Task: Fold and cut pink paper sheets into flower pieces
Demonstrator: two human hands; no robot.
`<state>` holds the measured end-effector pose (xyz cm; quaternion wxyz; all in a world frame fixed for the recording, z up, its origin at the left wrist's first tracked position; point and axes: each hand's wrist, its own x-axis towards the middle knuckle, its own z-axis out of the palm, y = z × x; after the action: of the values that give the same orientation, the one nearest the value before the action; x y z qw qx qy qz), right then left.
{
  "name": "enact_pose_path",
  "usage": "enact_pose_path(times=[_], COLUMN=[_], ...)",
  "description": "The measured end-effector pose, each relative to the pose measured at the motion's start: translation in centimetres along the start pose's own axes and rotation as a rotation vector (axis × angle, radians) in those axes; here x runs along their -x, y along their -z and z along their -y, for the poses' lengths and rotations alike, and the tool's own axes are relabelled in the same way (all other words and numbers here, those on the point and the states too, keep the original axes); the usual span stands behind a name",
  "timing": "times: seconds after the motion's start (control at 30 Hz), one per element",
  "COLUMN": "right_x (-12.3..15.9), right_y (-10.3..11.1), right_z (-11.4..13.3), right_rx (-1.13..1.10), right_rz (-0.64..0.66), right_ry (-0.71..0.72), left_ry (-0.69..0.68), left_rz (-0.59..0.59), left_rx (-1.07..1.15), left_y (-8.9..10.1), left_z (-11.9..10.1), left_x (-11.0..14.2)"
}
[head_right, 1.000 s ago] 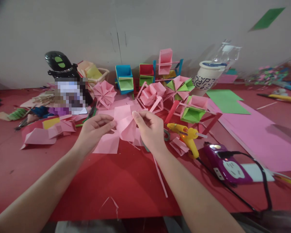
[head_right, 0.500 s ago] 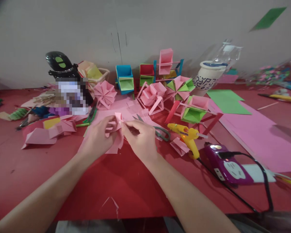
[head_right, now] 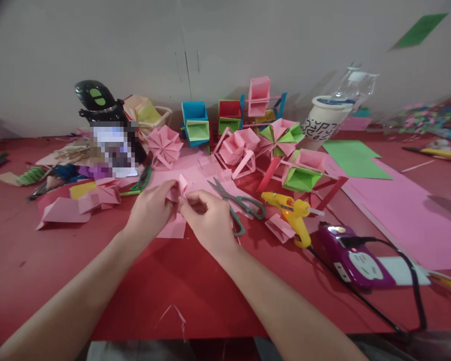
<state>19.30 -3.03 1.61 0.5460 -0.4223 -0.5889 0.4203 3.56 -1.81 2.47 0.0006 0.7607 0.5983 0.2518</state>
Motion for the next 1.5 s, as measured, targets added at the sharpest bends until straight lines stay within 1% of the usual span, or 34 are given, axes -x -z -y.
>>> enact_pose_path(times=[0.23, 0.4, 0.5, 0.63, 0.7, 0.9, 1.07, 1.23, 1.37, 1.5], right_x=[-0.2, -0.1, -0.1, -0.3, -0.3, -0.3, -0.2, -0.2, -0.2, -0.3], right_y=[0.2, 0.5, 0.6, 0.7, 0.8, 0.7, 0.8, 0.8, 0.8, 1.0], right_z=[-0.1, -0.1, 0.0, 0.2, 0.2, 0.1, 0.2, 0.3, 0.5, 0.4], right_rx=[0.043, 0.064, 0.029, -0.003, 0.001, 0.083, 0.103, 0.117, 0.102, 0.083], right_rz=[-0.016, -0.007, -0.006, -0.007, -0.011, -0.004, -0.013, -0.039, -0.034, -0.037], right_ry=[0.011, 0.015, 0.015, 0.031, 0.035, 0.05, 0.069, 0.103, 0.097, 0.106], left_ry=[0.01, 0.035, 0.015, -0.043, -0.048, 0.027, 0.047, 0.036, 0.012, 0.018], left_rz=[0.083, 0.077, 0.073, 0.111, 0.12, 0.131, 0.12, 0.086, 0.077, 0.07], left_rx=[-0.092, -0.096, -0.08, -0.081, -0.091, -0.148, -0.124, -0.055, 0.006, -0.007], left_y=[0.3, 0.1, 0.0, -0.2, -0.3, 0.0, 0.2, 0.4, 0.5, 0.4], left_z=[-0.6, -0.3, 0.1, 0.5, 0.5, 0.0, -0.3, -0.5, -0.4, -0.4], left_x=[-0.4, -0.6, -0.5, -0.4, -0.4, -0.6, -0.7, -0.6, -0.5, -0.5])
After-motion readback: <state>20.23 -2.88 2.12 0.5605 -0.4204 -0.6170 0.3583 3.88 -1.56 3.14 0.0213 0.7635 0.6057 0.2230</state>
